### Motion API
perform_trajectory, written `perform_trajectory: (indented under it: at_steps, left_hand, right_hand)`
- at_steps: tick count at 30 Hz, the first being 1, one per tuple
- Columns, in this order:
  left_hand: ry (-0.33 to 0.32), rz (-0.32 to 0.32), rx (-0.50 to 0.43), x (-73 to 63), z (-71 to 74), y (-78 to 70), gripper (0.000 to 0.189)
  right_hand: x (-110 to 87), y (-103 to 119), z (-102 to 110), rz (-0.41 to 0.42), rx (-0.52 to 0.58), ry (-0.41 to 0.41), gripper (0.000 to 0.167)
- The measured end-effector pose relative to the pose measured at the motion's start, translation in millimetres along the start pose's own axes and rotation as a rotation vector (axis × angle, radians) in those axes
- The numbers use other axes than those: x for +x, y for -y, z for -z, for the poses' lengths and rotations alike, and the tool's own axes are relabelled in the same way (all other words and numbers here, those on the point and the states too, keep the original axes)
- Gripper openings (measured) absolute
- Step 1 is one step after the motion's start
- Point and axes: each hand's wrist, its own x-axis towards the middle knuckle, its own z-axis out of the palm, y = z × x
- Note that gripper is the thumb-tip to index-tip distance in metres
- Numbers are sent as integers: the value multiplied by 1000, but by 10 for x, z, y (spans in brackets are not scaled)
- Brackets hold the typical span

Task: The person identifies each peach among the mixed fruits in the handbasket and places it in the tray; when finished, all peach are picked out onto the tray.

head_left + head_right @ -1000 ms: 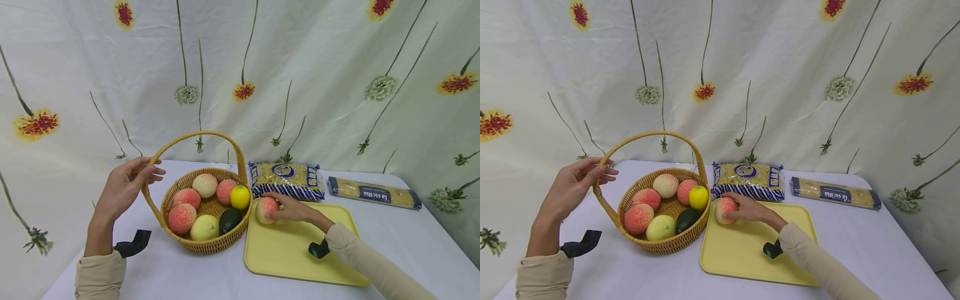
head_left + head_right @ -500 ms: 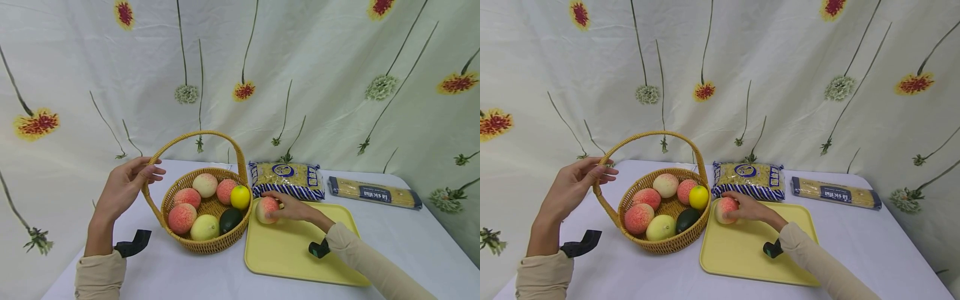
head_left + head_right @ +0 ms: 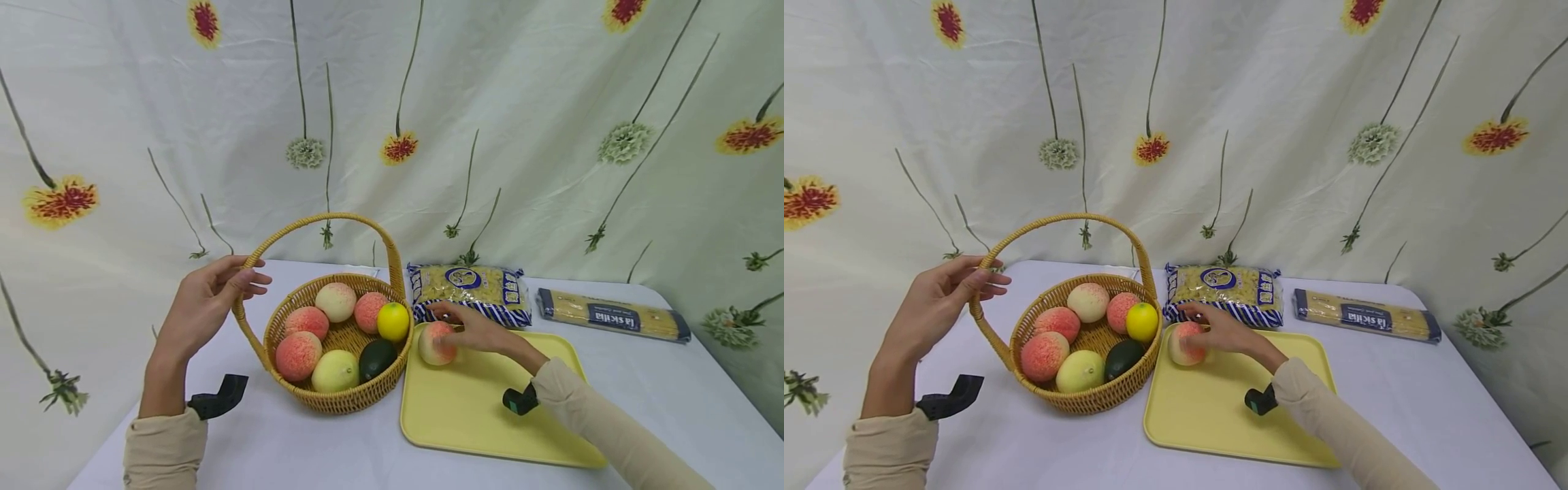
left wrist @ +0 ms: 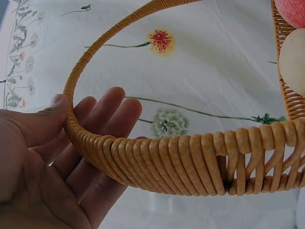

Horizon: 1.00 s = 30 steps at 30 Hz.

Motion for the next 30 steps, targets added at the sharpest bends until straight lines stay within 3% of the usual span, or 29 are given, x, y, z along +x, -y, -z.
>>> perform_trajectory:
  at_steps: [15,30]
  left_hand:
    - [1,-3,-12,-3,-3,-7,28]
    - [-8,-15,-18,0,-5,-11,28]
  right_hand:
    - [185,466,57,93,-79,-76,66]
    - [573,912,-258,149,-230,54,65]
